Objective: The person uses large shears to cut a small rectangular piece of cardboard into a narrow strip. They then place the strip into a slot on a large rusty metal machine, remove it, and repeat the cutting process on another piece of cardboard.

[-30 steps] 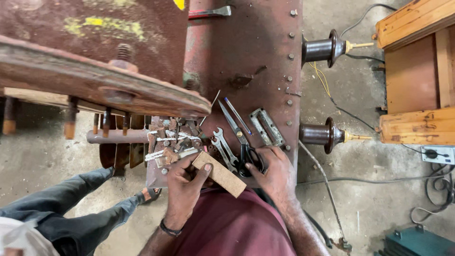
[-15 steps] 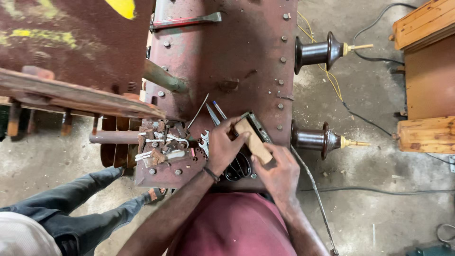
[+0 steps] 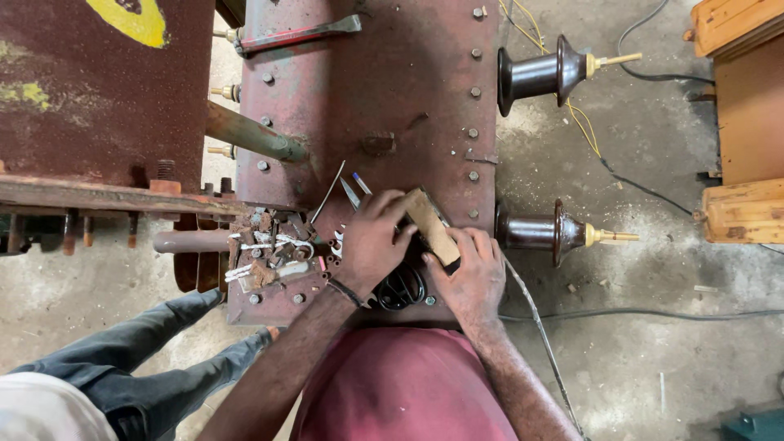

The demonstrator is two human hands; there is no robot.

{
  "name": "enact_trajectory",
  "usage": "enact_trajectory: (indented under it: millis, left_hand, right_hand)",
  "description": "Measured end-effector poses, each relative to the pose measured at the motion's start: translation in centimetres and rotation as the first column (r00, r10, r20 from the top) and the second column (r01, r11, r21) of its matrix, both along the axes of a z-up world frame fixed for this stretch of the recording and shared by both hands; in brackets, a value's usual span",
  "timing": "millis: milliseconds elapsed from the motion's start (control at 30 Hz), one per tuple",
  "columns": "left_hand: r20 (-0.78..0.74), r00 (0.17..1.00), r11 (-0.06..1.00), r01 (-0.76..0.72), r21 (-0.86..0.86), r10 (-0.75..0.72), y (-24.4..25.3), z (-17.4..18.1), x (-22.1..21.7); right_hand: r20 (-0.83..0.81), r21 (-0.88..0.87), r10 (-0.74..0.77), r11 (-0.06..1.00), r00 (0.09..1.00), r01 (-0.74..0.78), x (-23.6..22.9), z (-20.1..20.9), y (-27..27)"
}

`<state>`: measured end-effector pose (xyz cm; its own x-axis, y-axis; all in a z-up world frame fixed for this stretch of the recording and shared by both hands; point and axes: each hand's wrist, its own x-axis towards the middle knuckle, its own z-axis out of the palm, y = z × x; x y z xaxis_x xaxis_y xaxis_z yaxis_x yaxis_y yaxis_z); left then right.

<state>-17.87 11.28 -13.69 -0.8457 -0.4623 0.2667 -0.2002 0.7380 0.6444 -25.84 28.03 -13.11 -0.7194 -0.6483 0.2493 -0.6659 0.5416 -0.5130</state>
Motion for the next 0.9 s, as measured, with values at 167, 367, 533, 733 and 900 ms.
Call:
enact_trajectory:
  millis: [167,367,533,733,900]
  left_hand:
    - [0.160,0.986,0.990,0.068,-0.125,-0.047,0.4,0.0,-0.8]
    - [0.165,0.986,0.996,-0.017,-0.093,0.033,1.0,-1.5,-1.3]
    - [0.323,0.943,0.997,-0.063,-0.054,0.077,-0.3,-2.9,-3.8]
    - [0.236,0.962,0.974,0.089,0.209,-0.139,-2.6,-2.2,-2.3]
    - [0.102,0.986,0.965,0.107,0.237,-0.134,-2.6,-1.3,-0.5]
  right_hand:
    - [0.044,-0.034,0.027,0.999,0.999,-0.026,-0.1,-0.4,0.5]
    - [0.066,-0.002,-0.017,1.000,0.998,0.017,-0.1,-1.2,0.7]
    - [0.164,0.091,-0.037,0.996,0.986,0.022,-1.2,-1.7,0.1]
    - [0.320,0.032,0.050,0.997,0.946,-0.063,-1.6,-1.5,0.9]
    - [0.317,-0.145,0.168,0.981,0.933,-0.127,-2.8,-1.9,2.4]
